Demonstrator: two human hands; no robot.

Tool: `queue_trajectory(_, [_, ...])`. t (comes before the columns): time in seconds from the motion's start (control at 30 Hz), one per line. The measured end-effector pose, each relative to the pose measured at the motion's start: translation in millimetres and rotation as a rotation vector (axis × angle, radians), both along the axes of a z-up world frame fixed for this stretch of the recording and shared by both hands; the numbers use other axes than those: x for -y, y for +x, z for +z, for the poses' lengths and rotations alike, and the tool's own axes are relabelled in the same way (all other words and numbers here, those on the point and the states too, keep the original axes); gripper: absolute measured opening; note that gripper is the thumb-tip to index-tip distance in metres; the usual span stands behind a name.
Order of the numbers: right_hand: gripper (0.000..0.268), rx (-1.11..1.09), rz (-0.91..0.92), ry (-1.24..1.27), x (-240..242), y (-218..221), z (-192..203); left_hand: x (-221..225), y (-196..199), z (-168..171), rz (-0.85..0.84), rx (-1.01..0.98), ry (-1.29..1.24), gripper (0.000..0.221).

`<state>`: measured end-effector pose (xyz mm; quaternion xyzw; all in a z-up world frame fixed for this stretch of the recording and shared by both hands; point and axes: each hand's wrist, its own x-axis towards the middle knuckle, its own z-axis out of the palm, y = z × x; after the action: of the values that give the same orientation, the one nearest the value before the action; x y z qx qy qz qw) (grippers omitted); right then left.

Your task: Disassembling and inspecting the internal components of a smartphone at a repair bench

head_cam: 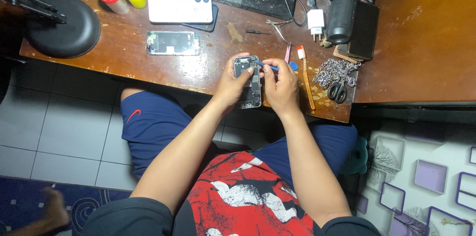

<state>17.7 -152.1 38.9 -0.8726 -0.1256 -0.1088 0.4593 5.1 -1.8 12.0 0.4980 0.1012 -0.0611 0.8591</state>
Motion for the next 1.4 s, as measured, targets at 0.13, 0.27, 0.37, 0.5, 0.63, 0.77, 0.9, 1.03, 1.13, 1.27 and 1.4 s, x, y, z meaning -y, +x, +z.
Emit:
queue_trajectory(0.13, [0.018,0.011,0.006,0.012,-1,0,0,0,8,-34,0.002,0.019,0.004,0.047])
queue_trajectory(0.27, [0.018,0.057,0.008,-0.080,-4,-1,4,2,11,-45,0.016,0.060,0.047,0.047])
queue_trajectory(0.37, [0.016,0.139,-0.005,-0.221,-6,0,2,2,12,-49,0.012,0.077,0.069,0.046])
queue_trajectory(0.5, [0.015,0.222,-0.043,-0.363,-7,1,-4,2,13,-44,-0.003,0.092,0.096,0.046])
queue_trajectory(0.63, [0.016,0.096,-0.085,-0.176,-6,-1,-7,2,10,-39,0.014,0.092,0.097,0.045])
queue_trajectory(0.77, [0.021,-0.245,-0.149,0.329,2,3,-17,3,11,-34,0.015,0.054,0.070,0.043])
queue_trajectory(0.9, [0.021,-0.378,-0.199,0.500,6,5,-28,3,10,-36,0.016,0.043,0.050,0.044])
queue_trajectory(1.03, [0.023,-0.423,-0.207,0.566,1,4,-20,2,10,-35,0.020,0.046,0.062,0.043])
queue_trajectory(1.13, [0.025,-0.432,-0.227,0.561,0,6,-19,3,11,-36,0.008,0.052,0.065,0.043])
queue_trajectory(1.27, [0.025,-0.421,-0.245,0.556,-1,8,-21,4,11,-36,0.015,0.036,0.046,0.043])
queue_trajectory(1.4, [0.024,-0.385,-0.264,0.526,-2,7,-18,1,10,-32,0.002,0.024,0.058,0.043])
